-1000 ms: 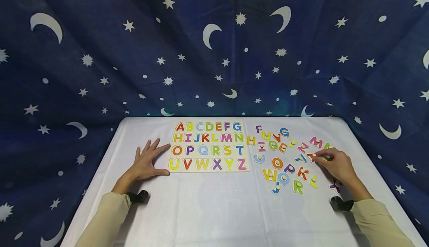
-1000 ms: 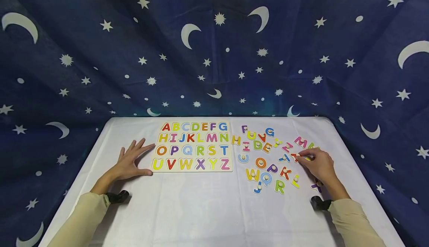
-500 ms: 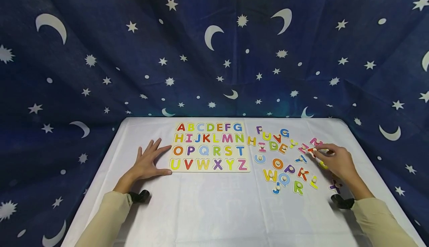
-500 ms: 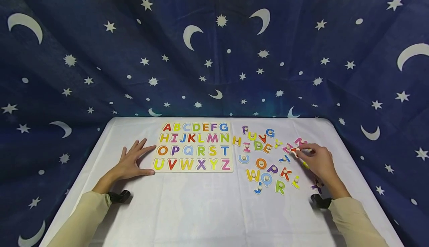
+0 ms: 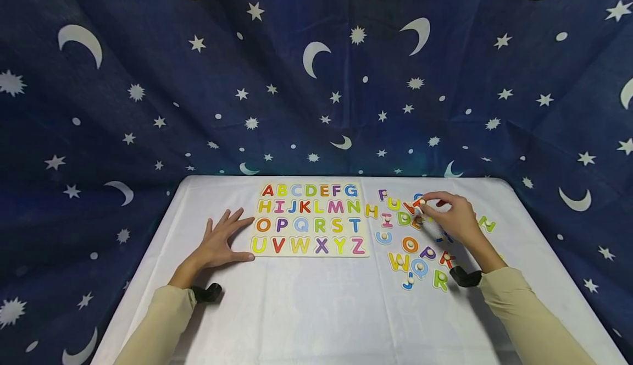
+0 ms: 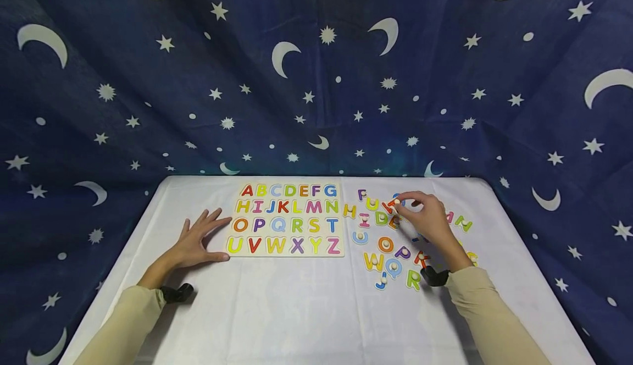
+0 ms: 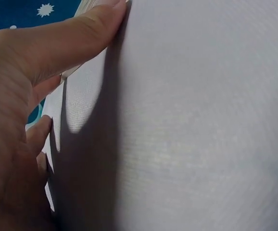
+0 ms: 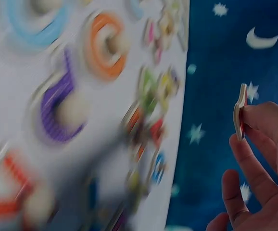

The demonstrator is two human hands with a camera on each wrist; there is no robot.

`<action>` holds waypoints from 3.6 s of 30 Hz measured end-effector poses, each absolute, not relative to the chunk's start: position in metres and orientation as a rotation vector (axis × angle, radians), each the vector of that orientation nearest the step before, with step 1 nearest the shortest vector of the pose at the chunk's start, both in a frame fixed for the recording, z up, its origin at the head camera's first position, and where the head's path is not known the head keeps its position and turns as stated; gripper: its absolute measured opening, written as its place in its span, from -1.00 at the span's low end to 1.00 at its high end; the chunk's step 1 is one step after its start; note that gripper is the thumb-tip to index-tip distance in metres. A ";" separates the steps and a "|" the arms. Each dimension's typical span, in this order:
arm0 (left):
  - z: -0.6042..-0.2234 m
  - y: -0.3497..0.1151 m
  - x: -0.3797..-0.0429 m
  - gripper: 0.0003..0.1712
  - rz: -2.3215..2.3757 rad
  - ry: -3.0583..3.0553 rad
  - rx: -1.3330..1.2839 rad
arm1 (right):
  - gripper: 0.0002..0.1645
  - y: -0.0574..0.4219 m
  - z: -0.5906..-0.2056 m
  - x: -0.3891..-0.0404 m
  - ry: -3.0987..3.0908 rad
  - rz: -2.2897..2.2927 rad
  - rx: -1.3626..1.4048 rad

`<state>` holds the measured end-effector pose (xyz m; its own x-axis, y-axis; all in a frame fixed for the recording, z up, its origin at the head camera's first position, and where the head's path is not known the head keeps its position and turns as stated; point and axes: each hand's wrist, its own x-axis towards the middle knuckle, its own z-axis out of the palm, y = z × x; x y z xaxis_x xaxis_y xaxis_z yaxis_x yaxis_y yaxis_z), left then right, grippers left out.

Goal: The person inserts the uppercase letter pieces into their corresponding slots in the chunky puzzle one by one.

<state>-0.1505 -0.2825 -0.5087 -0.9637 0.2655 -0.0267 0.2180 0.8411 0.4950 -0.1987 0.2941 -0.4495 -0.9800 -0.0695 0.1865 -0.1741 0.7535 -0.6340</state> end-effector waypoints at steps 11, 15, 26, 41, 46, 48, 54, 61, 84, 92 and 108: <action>-0.514 -0.283 -0.151 0.13 0.766 2.934 0.395 | -0.67 0.193 -0.441 -0.240 -2.794 1.311 0.365; -0.514 -0.282 -0.151 0.13 0.802 2.913 0.384 | -0.71 0.158 -0.444 -0.250 -2.793 1.370 0.422; -0.514 -0.275 -0.159 0.14 0.808 2.935 0.424 | -0.77 0.086 -0.453 -0.275 -2.743 1.455 0.575; -0.510 -0.288 -0.151 0.14 0.807 2.962 0.352 | -0.80 -0.021 -0.470 -0.304 -2.817 1.466 0.667; -0.514 -0.288 -0.153 0.16 0.774 2.940 0.364 | -0.83 -0.044 -0.480 -0.311 -2.900 1.273 0.665; -0.515 -0.287 -0.153 0.16 0.777 2.937 0.371 | -0.84 -0.049 -0.482 -0.312 -2.921 1.211 0.651; -0.515 -0.287 -0.153 0.14 0.783 2.952 0.373 | -0.82 -0.062 -0.486 -0.314 -2.976 1.123 0.629; -0.515 -0.283 -0.152 0.15 0.797 2.941 0.367 | -0.83 -0.072 -0.491 -0.312 -3.006 1.082 0.594; -0.516 -0.279 -0.153 0.14 0.791 2.939 0.387 | -0.84 -0.074 -0.496 -0.307 -2.991 0.979 0.556; -0.515 -0.277 -0.155 0.14 0.782 2.947 0.401 | -0.87 -0.072 -0.496 -0.307 -2.990 0.966 0.516; -0.519 -0.282 -0.154 0.16 0.787 2.942 0.396 | -0.65 -0.071 -0.502 -0.307 -2.960 0.971 0.646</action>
